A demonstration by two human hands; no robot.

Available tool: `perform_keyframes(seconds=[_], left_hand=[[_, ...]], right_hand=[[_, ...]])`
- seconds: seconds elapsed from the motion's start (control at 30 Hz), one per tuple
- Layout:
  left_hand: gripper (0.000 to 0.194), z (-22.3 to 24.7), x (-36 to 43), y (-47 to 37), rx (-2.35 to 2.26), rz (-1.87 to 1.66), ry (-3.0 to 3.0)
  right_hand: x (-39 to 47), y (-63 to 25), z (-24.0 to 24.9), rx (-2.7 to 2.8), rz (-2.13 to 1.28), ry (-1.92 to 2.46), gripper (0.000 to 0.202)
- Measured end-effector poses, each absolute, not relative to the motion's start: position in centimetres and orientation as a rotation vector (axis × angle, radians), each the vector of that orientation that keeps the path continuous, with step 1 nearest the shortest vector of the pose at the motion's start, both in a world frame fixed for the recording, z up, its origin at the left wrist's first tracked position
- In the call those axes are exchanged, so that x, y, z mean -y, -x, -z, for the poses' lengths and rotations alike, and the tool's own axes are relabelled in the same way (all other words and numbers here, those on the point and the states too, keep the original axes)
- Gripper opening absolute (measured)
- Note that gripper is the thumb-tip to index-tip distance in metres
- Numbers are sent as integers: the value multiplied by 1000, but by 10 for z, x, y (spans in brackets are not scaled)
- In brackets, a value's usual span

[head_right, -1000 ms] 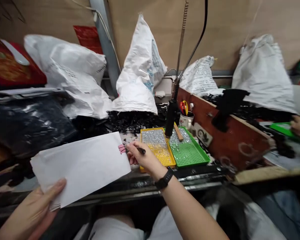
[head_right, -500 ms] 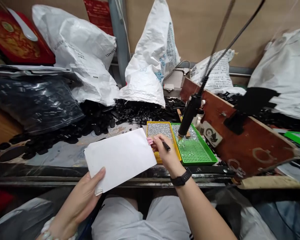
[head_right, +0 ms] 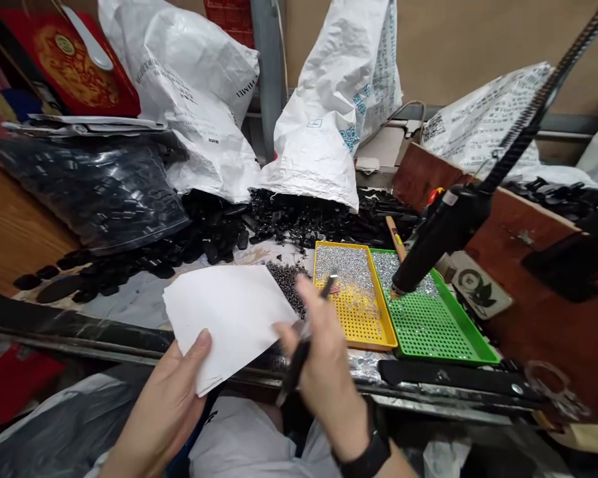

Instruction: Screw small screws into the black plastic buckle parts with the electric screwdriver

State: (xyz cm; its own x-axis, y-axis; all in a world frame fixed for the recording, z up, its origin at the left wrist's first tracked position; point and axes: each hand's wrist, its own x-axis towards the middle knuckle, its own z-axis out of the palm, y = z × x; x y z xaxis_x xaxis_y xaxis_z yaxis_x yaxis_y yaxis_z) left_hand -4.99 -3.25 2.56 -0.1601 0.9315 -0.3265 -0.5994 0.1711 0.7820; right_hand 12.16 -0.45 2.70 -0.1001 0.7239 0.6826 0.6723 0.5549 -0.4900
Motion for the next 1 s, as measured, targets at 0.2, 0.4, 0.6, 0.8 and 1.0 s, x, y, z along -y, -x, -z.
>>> perform_keyframes(seconds=[0.2, 0.4, 0.6, 0.8, 1.0], left_hand=[[49, -44, 30, 31, -933, -1487, -510], [48, -46, 33, 16, -972, -1462, -463], [48, -40, 35, 6, -1000, -1381, -570], [48, -37, 34, 3, -1071, -1356, -705], [45, -33, 35, 7, -1373, -1257, -1230]], right_hand=[[24, -75, -37, 1739, -527, 1007, 47], [24, -80, -31, 1426, -931, 925, 45], [31, -87, -27, 1348, -937, 956, 38], [33, -92, -22, 1211, -1082, 827, 36], [37, -97, -27, 1184, -1137, 794, 43]])
